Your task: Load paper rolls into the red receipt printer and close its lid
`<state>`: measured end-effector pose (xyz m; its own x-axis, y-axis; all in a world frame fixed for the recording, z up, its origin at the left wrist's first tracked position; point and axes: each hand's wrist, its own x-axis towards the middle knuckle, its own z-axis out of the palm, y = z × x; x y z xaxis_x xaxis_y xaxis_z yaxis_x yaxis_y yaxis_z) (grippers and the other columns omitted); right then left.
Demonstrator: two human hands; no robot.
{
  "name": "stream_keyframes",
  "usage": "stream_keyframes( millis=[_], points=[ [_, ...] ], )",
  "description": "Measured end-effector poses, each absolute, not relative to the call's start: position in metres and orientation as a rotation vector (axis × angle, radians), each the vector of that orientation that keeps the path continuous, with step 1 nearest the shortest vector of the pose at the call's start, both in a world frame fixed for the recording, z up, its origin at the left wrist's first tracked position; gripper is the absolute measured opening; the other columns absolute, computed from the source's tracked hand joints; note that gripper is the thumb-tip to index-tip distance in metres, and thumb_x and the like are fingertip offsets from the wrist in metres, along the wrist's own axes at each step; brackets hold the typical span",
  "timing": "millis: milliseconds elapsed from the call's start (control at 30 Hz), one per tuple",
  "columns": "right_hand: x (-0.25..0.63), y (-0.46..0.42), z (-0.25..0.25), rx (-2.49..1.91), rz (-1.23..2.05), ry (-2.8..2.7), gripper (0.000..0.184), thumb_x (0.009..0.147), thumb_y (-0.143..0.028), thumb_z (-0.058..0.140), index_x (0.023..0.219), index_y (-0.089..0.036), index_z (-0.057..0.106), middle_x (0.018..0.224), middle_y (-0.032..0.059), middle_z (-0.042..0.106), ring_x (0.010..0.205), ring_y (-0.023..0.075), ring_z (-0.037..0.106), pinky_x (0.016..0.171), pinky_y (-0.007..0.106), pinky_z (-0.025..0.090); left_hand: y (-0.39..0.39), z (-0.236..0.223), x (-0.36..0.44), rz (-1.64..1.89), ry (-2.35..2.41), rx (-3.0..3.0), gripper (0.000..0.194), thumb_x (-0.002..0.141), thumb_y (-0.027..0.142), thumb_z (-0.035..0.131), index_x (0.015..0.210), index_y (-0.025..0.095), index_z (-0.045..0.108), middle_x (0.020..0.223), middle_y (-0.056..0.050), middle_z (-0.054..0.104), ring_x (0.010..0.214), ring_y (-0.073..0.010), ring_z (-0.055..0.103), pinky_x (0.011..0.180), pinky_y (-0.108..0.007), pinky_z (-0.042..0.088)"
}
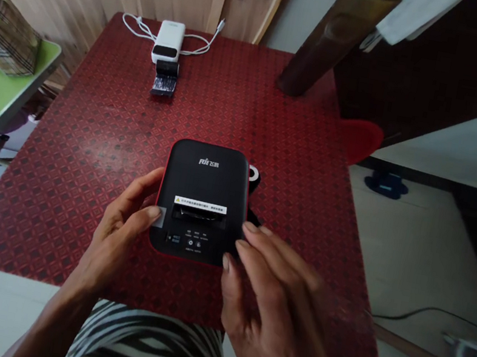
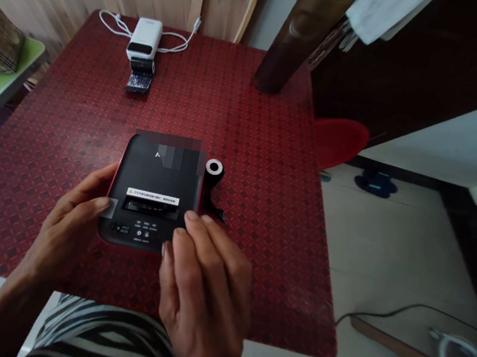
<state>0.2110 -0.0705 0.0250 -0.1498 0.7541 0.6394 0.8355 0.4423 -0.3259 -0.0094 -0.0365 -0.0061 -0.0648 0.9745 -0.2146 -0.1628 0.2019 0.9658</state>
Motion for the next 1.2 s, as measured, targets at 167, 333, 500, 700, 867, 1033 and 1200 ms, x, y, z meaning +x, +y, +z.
stream_keyframes(
  millis=[167,333,500,700,867,1033,1200],
  points=[
    [0.217,-0.088,0.0,-1.366,0.024,-1.695,0.034,0.106,-0.026,0.078,0.138,-0.022,0.067,0.117,0.0116,0.078,0.106,0.0291,0.078,0.088,0.045,0.069,-0.044,-0.003,-0.013,1.173,1.256,0.918,0.054,0.101,0.044,0.084,0.154,0.036,0.076,0.166,-0.005,0.071,0.159,-0.038,0.062,0.134,-0.056,0.049],
    [0.21,-0.094,-0.03,-1.498,0.187,-1.643,0.047,0.111,-0.053,0.075,0.143,-0.021,0.063,0.121,0.013,0.078,0.106,0.0285,0.08,0.085,0.043,0.072,-0.04,0.002,-0.008,1.16,1.303,0.947,0.053,0.102,0.045,0.084,0.153,0.032,0.076,0.16,-0.008,0.074,0.149,-0.0384,0.069,0.123,-0.054,0.058],
    [0.21,-0.09,-0.033,-1.512,0.144,-1.725,0.042,0.114,-0.052,0.071,0.142,-0.021,0.065,0.123,0.0136,0.083,0.109,0.0275,0.085,0.091,0.039,0.074,-0.041,0.006,-0.001,1.18,1.329,0.925,0.052,0.104,0.041,0.08,0.154,0.029,0.074,0.159,-0.009,0.074,0.15,-0.0361,0.068,0.129,-0.052,0.053],
    [0.215,-0.084,-0.027,-1.492,0.14,-1.767,0.04,0.116,-0.053,0.068,0.137,-0.019,0.067,0.117,0.0129,0.086,0.105,0.0247,0.087,0.091,0.033,0.074,-0.043,0.01,0.005,1.204,1.347,0.845,0.049,0.102,0.04,0.081,0.15,0.03,0.077,0.153,-0.007,0.078,0.142,-0.033,0.073,0.121,-0.046,0.06],
    [0.212,-0.081,-0.026,-1.456,0.184,-1.75,0.036,0.115,-0.048,0.07,0.137,-0.02,0.068,0.118,0.0117,0.086,0.106,0.0235,0.087,0.092,0.032,0.074,-0.041,0.009,0.006,1.223,1.333,0.86,0.049,0.101,0.035,0.08,0.15,0.031,0.078,0.153,-0.008,0.079,0.14,-0.0318,0.076,0.118,-0.044,0.062],
    [0.227,-0.084,-0.01,-1.439,0.237,-1.8,0.04,0.116,-0.051,0.068,0.138,-0.017,0.069,0.12,0.0133,0.086,0.107,0.0245,0.087,0.093,0.033,0.073,-0.043,0.0,0.0,1.217,1.301,0.919,0.05,0.104,0.039,0.078,0.154,0.033,0.076,0.159,-0.007,0.075,0.147,-0.0324,0.072,0.122,-0.044,0.059],
    [0.24,-0.054,0.03,-1.337,0.141,-1.932,0.019,0.114,-0.013,0.067,0.131,-0.016,0.074,0.12,0.0109,0.086,0.109,0.0201,0.084,0.105,0.032,0.067,-0.045,-0.005,-0.006,1.21,1.294,0.999,0.054,0.105,0.047,0.079,0.157,0.034,0.074,0.16,-0.007,0.075,0.144,-0.0336,0.073,0.118,-0.045,0.061]
  ],
)
